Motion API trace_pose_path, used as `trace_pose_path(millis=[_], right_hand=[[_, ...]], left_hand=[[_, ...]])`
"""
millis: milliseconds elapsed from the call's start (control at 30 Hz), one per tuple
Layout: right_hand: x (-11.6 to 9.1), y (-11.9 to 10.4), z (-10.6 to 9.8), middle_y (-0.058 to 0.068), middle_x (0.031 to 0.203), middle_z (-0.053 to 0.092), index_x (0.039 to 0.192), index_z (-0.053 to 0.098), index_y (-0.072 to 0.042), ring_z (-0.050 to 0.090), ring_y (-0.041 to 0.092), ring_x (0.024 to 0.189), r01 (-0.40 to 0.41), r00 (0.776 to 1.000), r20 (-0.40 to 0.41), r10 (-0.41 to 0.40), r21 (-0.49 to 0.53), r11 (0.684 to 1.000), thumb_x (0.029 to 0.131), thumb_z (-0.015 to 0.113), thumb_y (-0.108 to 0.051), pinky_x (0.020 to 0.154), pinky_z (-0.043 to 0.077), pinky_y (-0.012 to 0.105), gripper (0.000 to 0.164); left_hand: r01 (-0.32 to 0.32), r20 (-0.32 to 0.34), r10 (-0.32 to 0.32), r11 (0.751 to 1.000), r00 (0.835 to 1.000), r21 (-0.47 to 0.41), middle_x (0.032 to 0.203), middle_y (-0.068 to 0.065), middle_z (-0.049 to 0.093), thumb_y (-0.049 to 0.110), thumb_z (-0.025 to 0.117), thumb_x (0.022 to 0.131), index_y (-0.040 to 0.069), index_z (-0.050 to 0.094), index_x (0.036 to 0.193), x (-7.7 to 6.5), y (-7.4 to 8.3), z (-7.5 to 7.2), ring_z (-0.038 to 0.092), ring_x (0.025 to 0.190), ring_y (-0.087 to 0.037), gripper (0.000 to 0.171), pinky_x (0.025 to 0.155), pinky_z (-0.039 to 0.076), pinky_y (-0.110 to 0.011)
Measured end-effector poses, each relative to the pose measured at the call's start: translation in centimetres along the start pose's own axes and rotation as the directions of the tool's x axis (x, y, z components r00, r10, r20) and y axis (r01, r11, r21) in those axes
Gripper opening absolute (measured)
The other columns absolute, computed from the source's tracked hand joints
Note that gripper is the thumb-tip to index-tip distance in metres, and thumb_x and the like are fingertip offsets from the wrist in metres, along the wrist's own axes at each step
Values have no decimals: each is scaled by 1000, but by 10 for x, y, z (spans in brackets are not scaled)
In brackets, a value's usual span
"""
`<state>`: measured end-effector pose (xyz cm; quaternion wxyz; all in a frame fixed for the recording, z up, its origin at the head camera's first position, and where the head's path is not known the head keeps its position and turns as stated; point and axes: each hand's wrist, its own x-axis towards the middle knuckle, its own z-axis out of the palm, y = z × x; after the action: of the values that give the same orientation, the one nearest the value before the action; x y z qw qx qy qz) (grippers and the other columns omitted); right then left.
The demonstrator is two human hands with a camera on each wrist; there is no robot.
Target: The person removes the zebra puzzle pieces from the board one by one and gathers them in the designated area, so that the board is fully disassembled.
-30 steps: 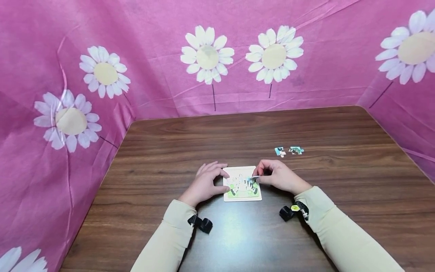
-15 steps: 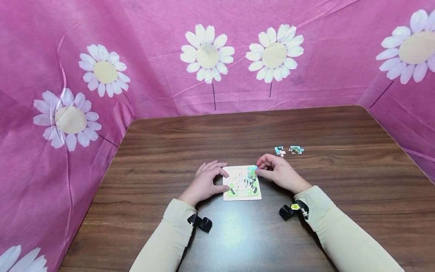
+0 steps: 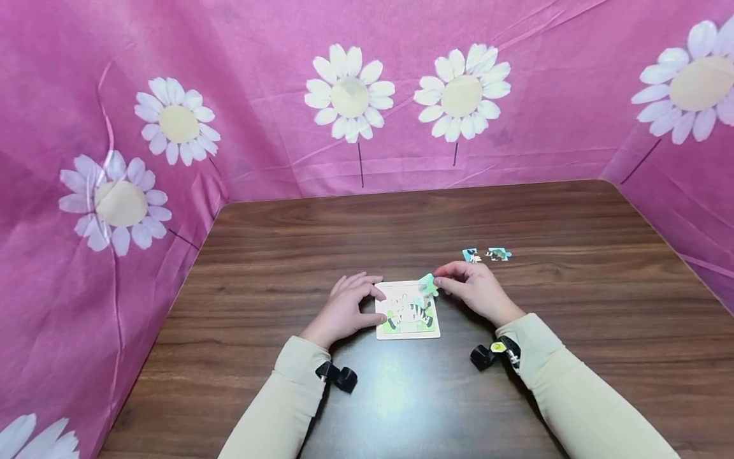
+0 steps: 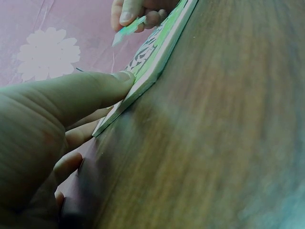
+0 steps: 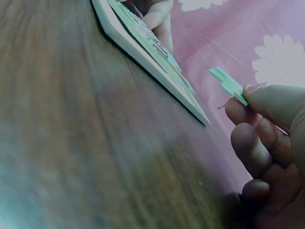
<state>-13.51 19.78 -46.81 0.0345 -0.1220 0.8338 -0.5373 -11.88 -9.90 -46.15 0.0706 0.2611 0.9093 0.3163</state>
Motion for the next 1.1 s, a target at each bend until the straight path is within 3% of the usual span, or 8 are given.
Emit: trace_pose_path(millis=[167, 267, 400, 533, 733, 867, 1000, 1100], right_hand=[[1, 2, -4, 6, 74, 66, 102, 74, -2, 59, 10, 66, -28, 998, -51, 28, 4, 1000, 92, 73, -17, 59, 48, 21, 18], [-2, -11, -8, 9, 75, 67, 102, 72, 3, 60, 11, 66, -40, 996, -78, 40, 7, 999, 92, 71, -11, 59, 49, 20, 17], [-5, -10, -14, 12, 76, 68, 102, 70, 7, 61, 10, 65, -39, 991, -126, 39, 1, 999, 92, 69, -4, 59, 49, 18, 14], [-3, 12, -22, 7, 75, 68, 102, 72, 3, 59, 6, 65, -29, 983, -181, 26, -13, 999, 91, 71, -8, 58, 47, 17, 15], [-5, 18, -37, -7, 75, 68, 102, 71, 6, 59, 3, 64, -33, 973, -227, 28, -16, 999, 92, 70, -6, 58, 47, 15, 16], [-8, 22, -45, -7, 79, 70, 101, 68, 12, 59, 2, 64, -50, 968, -245, 47, -5, 999, 92, 66, -1, 57, 47, 15, 16], [-10, 25, -52, -2, 86, 73, 103, 69, 11, 60, -1, 68, -70, 961, -269, 66, -6, 998, 93, 65, -3, 59, 48, 14, 18], [-12, 26, -56, -7, 83, 71, 103, 69, 10, 59, -2, 67, -78, 955, -286, 76, 5, 997, 93, 67, -7, 58, 48, 14, 19]], left_hand=[[-2, -7, 2, 1000, 1000, 0, 146, -1, 55, 31, 82, 81, 21, 69, 105, 0, -2, 0, 34, 146, -29, 30, 120, 11, -58], [-1, -8, 2, 1000, 1000, 3, 146, -1, 55, 31, 83, 81, 21, 69, 105, -1, -2, 0, 34, 146, -28, 30, 120, 11, -58], [1, -5, -1, 1000, 1000, 7, 147, -1, 54, 32, 82, 81, 21, 69, 105, -1, -2, 0, 34, 146, -28, 30, 120, 11, -57], [2, -5, -2, 1000, 1000, -6, 147, -1, 54, 31, 82, 81, 21, 69, 105, 0, 0, 0, 34, 146, -28, 29, 120, 11, -58], [3, -10, -3, 1000, 1000, -6, 147, 0, 54, 31, 82, 81, 21, 68, 105, 0, 1, -1, 34, 146, -28, 29, 120, 11, -58], [0, -8, 0, 1000, 1000, -5, 147, 0, 54, 32, 82, 81, 21, 68, 105, 1, 1, -1, 34, 146, -28, 30, 121, 11, -57], [0, -10, 0, 1000, 1000, -5, 147, -1, 54, 31, 82, 81, 20, 69, 105, 1, 0, -1, 34, 146, -28, 30, 121, 11, -58], [2, -9, -2, 1000, 1000, -2, 147, 0, 54, 32, 82, 81, 21, 69, 105, 1, -1, 0, 34, 146, -28, 30, 121, 11, -58]])
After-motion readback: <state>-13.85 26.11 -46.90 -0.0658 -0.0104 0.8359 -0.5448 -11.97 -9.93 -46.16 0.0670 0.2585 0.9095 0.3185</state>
